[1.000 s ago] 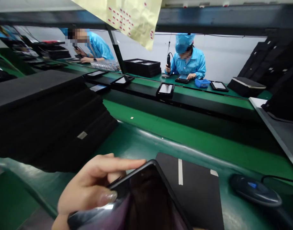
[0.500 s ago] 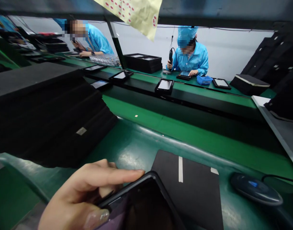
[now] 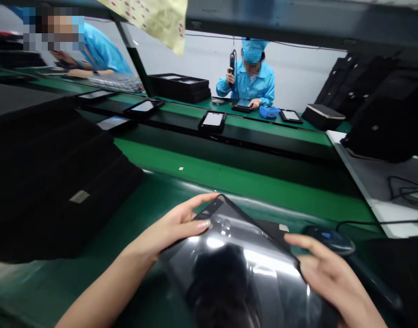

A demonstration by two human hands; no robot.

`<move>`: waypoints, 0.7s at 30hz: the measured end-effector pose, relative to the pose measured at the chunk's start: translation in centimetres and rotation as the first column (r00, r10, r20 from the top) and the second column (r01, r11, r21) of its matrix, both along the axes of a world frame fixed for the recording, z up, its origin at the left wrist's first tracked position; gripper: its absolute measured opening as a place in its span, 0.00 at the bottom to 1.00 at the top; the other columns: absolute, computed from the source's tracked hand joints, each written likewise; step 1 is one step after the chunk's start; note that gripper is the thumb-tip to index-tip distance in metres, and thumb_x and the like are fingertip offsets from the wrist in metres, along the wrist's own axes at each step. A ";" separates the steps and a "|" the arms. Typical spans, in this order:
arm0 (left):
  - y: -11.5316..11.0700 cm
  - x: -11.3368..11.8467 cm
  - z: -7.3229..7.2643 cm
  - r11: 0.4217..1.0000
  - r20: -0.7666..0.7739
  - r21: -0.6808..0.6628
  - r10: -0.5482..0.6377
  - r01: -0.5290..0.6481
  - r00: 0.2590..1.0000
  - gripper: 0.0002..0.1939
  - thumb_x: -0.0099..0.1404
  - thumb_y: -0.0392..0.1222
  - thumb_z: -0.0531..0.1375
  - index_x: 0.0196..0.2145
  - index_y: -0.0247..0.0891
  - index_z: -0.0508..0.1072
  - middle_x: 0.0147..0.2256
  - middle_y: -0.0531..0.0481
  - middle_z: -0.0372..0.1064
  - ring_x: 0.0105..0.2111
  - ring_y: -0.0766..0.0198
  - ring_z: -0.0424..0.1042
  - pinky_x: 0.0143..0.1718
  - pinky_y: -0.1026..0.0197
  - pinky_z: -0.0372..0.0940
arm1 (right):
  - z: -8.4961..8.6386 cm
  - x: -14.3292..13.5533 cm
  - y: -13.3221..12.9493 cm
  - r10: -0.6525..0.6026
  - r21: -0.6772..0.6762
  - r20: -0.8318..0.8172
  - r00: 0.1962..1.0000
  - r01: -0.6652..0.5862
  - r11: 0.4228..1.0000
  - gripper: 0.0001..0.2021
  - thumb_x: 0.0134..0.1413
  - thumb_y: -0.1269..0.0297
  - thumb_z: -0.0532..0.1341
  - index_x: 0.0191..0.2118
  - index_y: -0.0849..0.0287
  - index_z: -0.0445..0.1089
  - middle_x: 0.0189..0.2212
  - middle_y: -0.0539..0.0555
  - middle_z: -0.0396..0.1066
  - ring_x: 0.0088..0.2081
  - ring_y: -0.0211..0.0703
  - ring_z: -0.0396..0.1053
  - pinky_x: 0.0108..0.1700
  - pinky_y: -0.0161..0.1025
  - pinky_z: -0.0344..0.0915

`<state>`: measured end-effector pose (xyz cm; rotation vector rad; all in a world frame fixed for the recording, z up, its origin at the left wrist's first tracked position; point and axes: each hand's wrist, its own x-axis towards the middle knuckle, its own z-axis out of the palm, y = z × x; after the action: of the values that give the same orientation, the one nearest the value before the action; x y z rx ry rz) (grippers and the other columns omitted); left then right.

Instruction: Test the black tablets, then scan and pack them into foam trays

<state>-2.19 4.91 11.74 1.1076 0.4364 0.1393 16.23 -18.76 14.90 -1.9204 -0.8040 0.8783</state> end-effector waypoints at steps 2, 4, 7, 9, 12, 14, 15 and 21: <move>-0.7 2.1 -1.8 0.992 -0.020 -0.120 0.026 -0.028 0.999 0.35 0.53 0.44 0.65 0.57 0.39 0.60 0.33 0.46 0.74 0.27 0.62 0.72 0.28 0.65 0.64 | -1.2 2.0 0.1 -0.288 0.141 0.024 0.957 0.282 0.949 0.18 0.52 0.53 0.59 0.47 0.56 0.67 0.42 0.58 0.73 0.44 0.52 0.71 0.40 0.41 0.73; -1.6 3.4 -3.8 0.976 -0.014 -0.211 0.052 -0.054 0.999 0.32 0.53 0.44 0.65 0.54 0.34 0.63 0.32 0.45 0.74 0.27 0.61 0.73 0.29 0.64 0.65 | -2.3 4.9 -1.1 -0.471 0.314 0.216 0.855 0.396 0.863 0.19 0.50 0.52 0.60 0.46 0.56 0.67 0.47 0.58 0.70 0.49 0.52 0.67 0.50 0.46 0.67; -2.7 3.6 -6.7 0.955 -0.043 -0.240 0.168 -0.173 0.985 0.32 0.52 0.44 0.66 0.52 0.33 0.62 0.35 0.44 0.74 0.30 0.59 0.74 0.32 0.62 0.66 | -3.3 9.5 -4.7 -0.443 0.144 0.583 0.681 0.450 0.881 0.23 0.48 0.48 0.60 0.46 0.56 0.68 0.47 0.58 0.70 0.48 0.55 0.68 0.56 0.53 0.60; -3.1 3.1 -8.3 0.942 -0.085 -0.247 0.214 -0.229 0.973 0.33 0.52 0.44 0.66 0.53 0.36 0.58 0.36 0.45 0.74 0.32 0.58 0.74 0.35 0.61 0.66 | -3.7 12.0 -7.1 -0.214 -0.159 0.619 0.755 0.388 0.908 0.25 0.45 0.46 0.61 0.45 0.58 0.69 0.45 0.59 0.71 0.46 0.58 0.69 0.53 0.55 0.62; -3.3 2.3 -9.6 0.953 -0.116 -0.203 0.207 -0.227 0.972 0.31 0.52 0.45 0.65 0.51 0.39 0.58 0.39 0.46 0.73 0.36 0.58 0.73 0.38 0.61 0.65 | -4.4 14.0 -8.3 0.072 -0.401 0.409 0.910 0.109 0.910 0.27 0.44 0.48 0.63 0.48 0.60 0.67 0.47 0.59 0.70 0.49 0.55 0.67 0.52 0.47 0.64; -3.2 2.2 -10.0 0.969 -0.100 -0.139 0.190 -0.202 0.977 0.29 0.52 0.45 0.64 0.49 0.39 0.59 0.41 0.46 0.72 0.39 0.58 0.72 0.40 0.62 0.63 | -4.6 14.2 -7.6 0.167 -0.415 0.317 0.934 -0.022 0.909 0.26 0.46 0.51 0.63 0.47 0.63 0.67 0.47 0.59 0.70 0.49 0.53 0.67 0.53 0.44 0.63; -3.1 2.2 -10.1 0.976 -0.091 -0.114 0.174 -0.184 0.981 0.28 0.53 0.45 0.64 0.49 0.39 0.59 0.42 0.45 0.72 0.40 0.58 0.71 0.41 0.62 0.63 | -4.4 14.0 -7.0 0.203 -0.419 0.302 0.932 -0.061 0.906 0.24 0.46 0.53 0.63 0.46 0.64 0.67 0.47 0.59 0.70 0.48 0.53 0.67 0.53 0.44 0.63; -2.7 2.4 -10.9 0.991 -0.078 -0.052 0.115 -0.119 0.990 0.27 0.56 0.48 0.61 0.51 0.39 0.57 0.43 0.44 0.71 0.41 0.56 0.70 0.45 0.57 0.61 | -0.3 9.7 -3.6 0.499 -0.478 0.206 0.841 -0.359 0.802 0.13 0.48 0.66 0.60 0.42 0.62 0.68 0.38 0.54 0.72 0.37 0.44 0.69 0.40 0.36 0.65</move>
<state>0.17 2.23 0.82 1.0341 0.5694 0.1884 25.95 -22.36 14.64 -2.3473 -1.3923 1.0954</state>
